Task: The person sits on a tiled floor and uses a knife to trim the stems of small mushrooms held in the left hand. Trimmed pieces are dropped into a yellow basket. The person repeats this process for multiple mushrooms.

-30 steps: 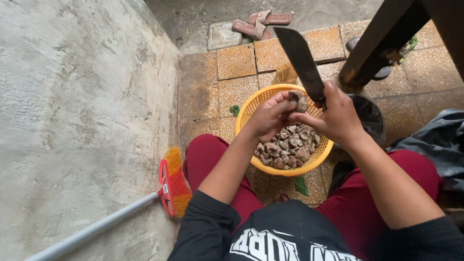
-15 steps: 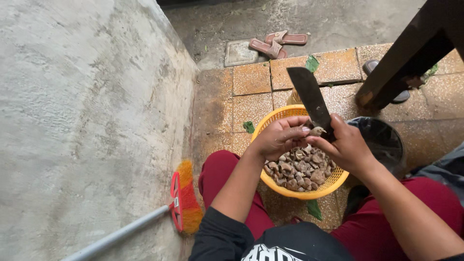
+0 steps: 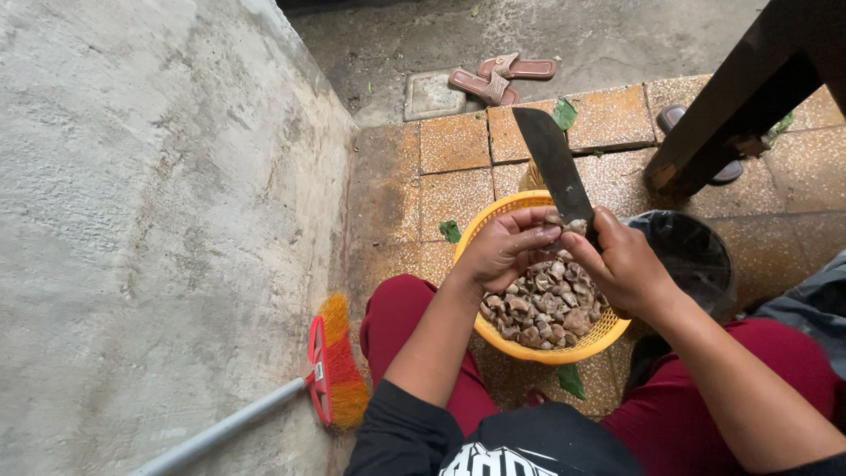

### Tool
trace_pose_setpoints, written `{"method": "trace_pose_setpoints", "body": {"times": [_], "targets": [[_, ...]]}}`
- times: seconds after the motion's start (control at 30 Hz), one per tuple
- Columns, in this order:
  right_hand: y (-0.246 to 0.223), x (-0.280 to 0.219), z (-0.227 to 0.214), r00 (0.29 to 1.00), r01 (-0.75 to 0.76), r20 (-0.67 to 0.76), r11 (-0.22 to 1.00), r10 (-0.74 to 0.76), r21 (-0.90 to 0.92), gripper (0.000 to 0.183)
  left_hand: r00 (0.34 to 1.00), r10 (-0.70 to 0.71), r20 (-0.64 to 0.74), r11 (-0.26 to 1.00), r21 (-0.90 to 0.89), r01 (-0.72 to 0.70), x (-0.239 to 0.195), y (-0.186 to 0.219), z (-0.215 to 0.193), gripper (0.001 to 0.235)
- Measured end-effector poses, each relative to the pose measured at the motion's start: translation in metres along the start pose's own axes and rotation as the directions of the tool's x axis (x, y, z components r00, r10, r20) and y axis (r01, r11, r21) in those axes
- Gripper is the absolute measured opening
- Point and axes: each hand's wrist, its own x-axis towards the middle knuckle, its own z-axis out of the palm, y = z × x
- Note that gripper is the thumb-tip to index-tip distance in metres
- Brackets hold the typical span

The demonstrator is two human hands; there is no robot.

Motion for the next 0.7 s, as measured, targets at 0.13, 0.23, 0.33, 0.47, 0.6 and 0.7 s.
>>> {"method": "trace_pose_setpoints", "body": {"times": [0.13, 0.23, 0.33, 0.47, 0.6, 0.7], "targets": [[0.004, 0.002, 0.007, 0.989, -0.125, 0.085, 0.992, 0.123, 0.025, 0.034, 0.998, 0.037, 0.05, 0.999, -0.022, -0.036, 0.0, 0.0, -0.004, 0.029], [0.008, 0.003, 0.012, 0.978, -0.188, 0.121, 0.971, 0.171, 0.149, 0.034, 0.996, 0.073, 0.053, 0.997, -0.036, -0.071, 0.001, -0.002, -0.005, 0.026], [0.014, 0.003, 0.019, 0.964, -0.253, 0.16, 0.912, 0.211, 0.324, 0.034, 0.996, 0.08, -0.039, 0.997, -0.008, -0.081, 0.002, -0.004, -0.005, 0.031], [0.023, 0.004, 0.03, 0.951, -0.287, 0.276, 0.74, 0.142, 0.608, 0.039, 0.992, 0.128, -0.013, 0.992, -0.014, -0.128, 0.001, -0.005, -0.003, 0.03], [0.029, 0.003, 0.035, 0.934, -0.332, 0.324, 0.702, 0.151, 0.63, 0.041, 0.986, 0.162, -0.024, 0.987, 0.011, -0.162, -0.002, -0.005, -0.003, 0.029], [0.028, 0.005, 0.038, 0.923, -0.368, 0.342, 0.671, 0.178, 0.644, 0.047, 0.985, 0.161, -0.059, 0.987, 0.016, -0.16, -0.003, -0.005, -0.003, 0.03]]}}
